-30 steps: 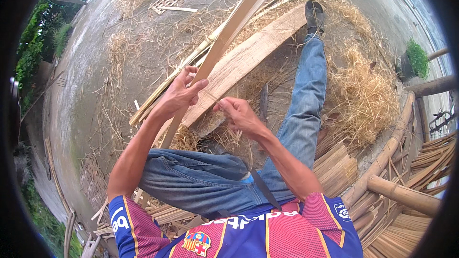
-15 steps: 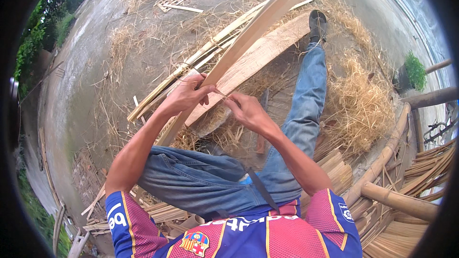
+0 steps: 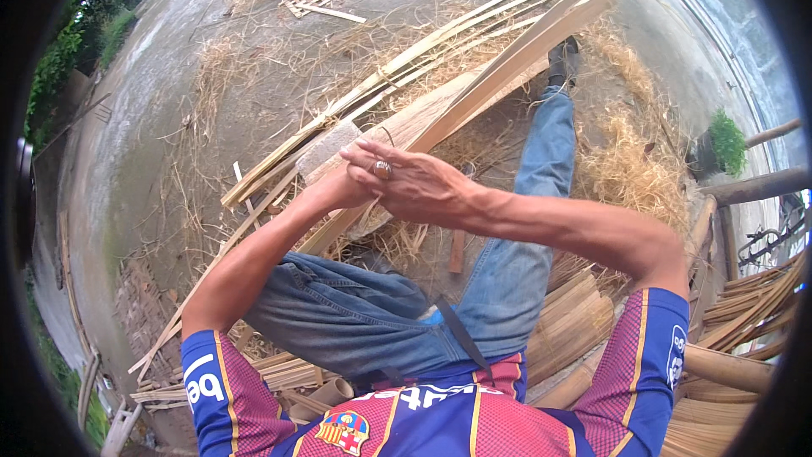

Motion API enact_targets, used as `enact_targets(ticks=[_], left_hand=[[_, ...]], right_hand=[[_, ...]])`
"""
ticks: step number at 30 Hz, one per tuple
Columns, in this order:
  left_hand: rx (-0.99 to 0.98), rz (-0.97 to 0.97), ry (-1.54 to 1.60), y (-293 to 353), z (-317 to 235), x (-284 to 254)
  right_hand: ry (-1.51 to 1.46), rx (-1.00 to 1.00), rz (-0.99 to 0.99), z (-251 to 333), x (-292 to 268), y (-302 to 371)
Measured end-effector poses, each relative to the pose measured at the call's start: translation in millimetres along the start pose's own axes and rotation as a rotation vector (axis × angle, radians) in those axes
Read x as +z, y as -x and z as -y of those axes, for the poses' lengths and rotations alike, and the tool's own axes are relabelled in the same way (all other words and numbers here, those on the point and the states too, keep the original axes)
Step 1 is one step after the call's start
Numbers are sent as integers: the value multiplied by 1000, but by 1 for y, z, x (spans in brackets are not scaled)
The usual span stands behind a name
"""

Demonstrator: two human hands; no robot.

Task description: The person splits long bamboo strips into thinner slats using a machete on a wooden block. They repeatedly strike the bamboo, adjust the pieces, and stack the finished slats on the ground.

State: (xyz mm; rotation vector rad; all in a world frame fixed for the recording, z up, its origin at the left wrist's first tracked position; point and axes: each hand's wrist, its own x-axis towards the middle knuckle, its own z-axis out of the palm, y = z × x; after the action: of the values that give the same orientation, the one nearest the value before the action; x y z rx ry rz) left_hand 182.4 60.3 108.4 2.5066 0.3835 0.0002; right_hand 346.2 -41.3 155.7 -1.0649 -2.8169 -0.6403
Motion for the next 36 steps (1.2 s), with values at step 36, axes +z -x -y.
enact_targets(ticks=[36], left_hand=[[-160,-545,-2,-44,-8,64]], right_hand=[[-1265,1189,-269,-18,34,50]])
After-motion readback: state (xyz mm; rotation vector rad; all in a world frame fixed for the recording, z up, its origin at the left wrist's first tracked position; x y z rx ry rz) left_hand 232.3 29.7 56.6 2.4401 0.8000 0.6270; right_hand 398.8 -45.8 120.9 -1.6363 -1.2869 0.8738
